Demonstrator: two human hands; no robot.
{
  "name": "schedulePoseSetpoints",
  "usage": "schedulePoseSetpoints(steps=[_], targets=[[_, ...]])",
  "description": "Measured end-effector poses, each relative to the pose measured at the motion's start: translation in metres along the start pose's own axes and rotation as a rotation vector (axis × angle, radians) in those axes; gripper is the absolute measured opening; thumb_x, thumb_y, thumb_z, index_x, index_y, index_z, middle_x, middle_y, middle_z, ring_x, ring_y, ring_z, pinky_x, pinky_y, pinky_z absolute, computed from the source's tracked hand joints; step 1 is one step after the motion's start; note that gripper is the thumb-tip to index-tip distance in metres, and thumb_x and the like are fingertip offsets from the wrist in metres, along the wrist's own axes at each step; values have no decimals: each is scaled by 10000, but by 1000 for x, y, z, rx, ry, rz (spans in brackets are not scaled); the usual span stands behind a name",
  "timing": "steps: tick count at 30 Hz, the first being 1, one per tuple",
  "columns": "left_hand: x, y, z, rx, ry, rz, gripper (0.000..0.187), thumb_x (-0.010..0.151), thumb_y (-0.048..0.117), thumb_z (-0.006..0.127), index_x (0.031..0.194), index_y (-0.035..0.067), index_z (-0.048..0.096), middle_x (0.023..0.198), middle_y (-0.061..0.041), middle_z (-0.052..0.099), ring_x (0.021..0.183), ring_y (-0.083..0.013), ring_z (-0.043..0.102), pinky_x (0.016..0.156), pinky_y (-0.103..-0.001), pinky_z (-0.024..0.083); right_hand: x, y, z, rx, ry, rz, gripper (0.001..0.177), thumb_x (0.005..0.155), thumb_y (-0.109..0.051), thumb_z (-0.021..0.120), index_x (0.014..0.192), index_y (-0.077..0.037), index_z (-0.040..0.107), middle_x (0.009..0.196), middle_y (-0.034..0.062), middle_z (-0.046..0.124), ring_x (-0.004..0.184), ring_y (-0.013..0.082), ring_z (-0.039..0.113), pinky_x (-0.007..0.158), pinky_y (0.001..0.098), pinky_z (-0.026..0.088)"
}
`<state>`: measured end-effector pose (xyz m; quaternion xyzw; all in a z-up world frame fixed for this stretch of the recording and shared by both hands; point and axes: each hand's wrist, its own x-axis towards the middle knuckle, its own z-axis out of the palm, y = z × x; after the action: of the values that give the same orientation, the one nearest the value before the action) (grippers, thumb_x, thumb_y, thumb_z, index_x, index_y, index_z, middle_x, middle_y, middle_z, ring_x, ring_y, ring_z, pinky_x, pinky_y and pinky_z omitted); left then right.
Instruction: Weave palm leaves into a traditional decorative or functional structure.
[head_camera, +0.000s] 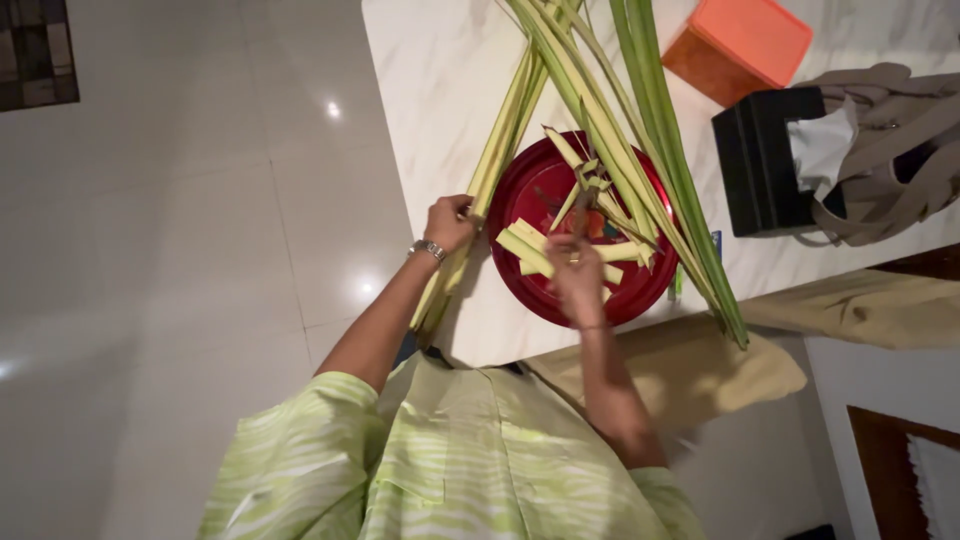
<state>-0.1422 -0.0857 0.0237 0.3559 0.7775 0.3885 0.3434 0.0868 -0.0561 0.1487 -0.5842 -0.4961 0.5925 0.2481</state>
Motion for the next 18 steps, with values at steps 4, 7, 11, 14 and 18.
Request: schedulePoseSetpoints(steps=[4,7,11,14,18], targets=[[-3,8,20,-136,-82,22,417,870,206,774,1243,33,702,1066,-171,767,914,-228,769,826,-335,601,-1,10,44,6,-67,14,197,899,-105,761,1081,-64,697,945,29,745,435,55,511,365,226,406],[0,-5,41,-406,-165,50,453,933,268,725,1307,17,674,1069,-148,785,930,-206,757,823,-319,599,7,21,53,-4,-159,-110,291,842,-69,826,1096,-50,685,922,40,742,442,59,510,375,221,391],[-21,23,20,-248,-140,71,487,908,302,716,1356,116,671,1219,-120,738,1099,-251,692,926,-397,562,17,28,28,28,-115,-56,318,855,-99,803,1136,-13,682,804,49,678,477,73,528,386,221,396],[-24,18,16,202,-39,-25,565,822,277,785,1365,223,638,1407,-84,579,1276,-306,528,1010,-519,471,17,19,-2,169,-174,11,318,909,-133,762,1200,-25,693,799,20,620,502,67,499,391,205,372],[-29,-10,27,423,-124,-74,635,771,181,774,1378,268,610,1497,-45,490,1383,-331,426,1067,-587,439,-10,-28,-37,339,-196,29,294,917,-145,622,1189,-34,609,854,36,678,525,115,587,373,282,465]])
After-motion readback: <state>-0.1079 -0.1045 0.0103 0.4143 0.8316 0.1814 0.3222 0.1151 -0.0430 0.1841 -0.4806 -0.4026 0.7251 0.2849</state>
